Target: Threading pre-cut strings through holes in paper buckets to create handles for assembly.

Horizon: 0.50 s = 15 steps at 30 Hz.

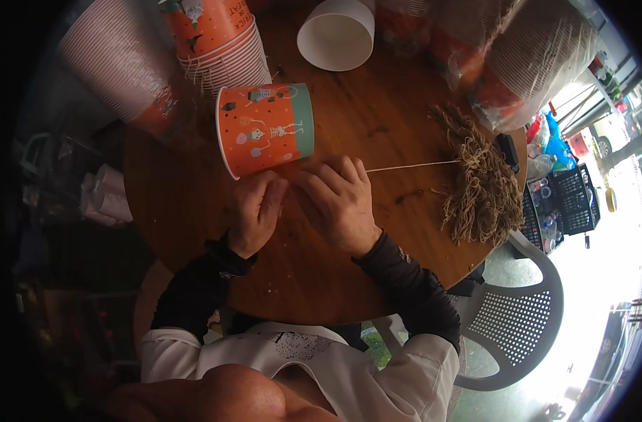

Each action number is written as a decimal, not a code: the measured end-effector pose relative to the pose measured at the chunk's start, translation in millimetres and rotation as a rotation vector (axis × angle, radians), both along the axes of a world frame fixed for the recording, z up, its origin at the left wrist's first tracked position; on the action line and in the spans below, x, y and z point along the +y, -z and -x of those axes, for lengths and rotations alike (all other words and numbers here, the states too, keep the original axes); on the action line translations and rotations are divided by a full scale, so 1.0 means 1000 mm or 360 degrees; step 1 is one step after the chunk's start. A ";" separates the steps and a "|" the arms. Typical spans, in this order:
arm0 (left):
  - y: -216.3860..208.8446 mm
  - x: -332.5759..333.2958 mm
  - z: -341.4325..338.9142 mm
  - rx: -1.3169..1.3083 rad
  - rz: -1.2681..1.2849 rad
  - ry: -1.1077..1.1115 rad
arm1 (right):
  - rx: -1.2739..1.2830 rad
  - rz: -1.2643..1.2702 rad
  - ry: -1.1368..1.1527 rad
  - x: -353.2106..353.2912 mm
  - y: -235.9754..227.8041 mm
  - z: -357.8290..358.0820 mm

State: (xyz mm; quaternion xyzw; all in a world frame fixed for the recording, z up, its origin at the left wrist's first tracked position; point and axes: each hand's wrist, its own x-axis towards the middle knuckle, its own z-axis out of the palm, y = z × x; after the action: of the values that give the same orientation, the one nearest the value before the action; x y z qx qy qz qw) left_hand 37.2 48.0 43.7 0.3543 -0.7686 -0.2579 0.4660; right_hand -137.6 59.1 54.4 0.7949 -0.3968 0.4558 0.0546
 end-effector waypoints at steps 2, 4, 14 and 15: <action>0.005 -0.002 0.002 0.0051 -0.0021 -0.0012 | 0.0042 0.0046 0.0036 -0.001 -0.004 0.001; 0.009 -0.003 0.002 -0.0030 0.0105 -0.0087 | 0.0145 -0.0103 0.0001 0.000 -0.004 0.004; 0.014 -0.007 0.001 0.0034 0.0064 -0.0085 | -0.0578 -0.1006 -0.0408 -0.006 0.005 0.005; 0.015 -0.008 -0.001 -0.0001 0.0089 -0.0077 | -0.0576 -0.1013 -0.0409 -0.007 0.006 0.005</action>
State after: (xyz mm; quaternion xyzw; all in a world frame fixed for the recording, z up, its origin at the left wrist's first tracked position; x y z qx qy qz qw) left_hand 38.0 40.0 28.8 0.3598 -0.7669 -0.2249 0.4815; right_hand -142.5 52.2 48.2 0.7221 -0.4187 0.4459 -0.3231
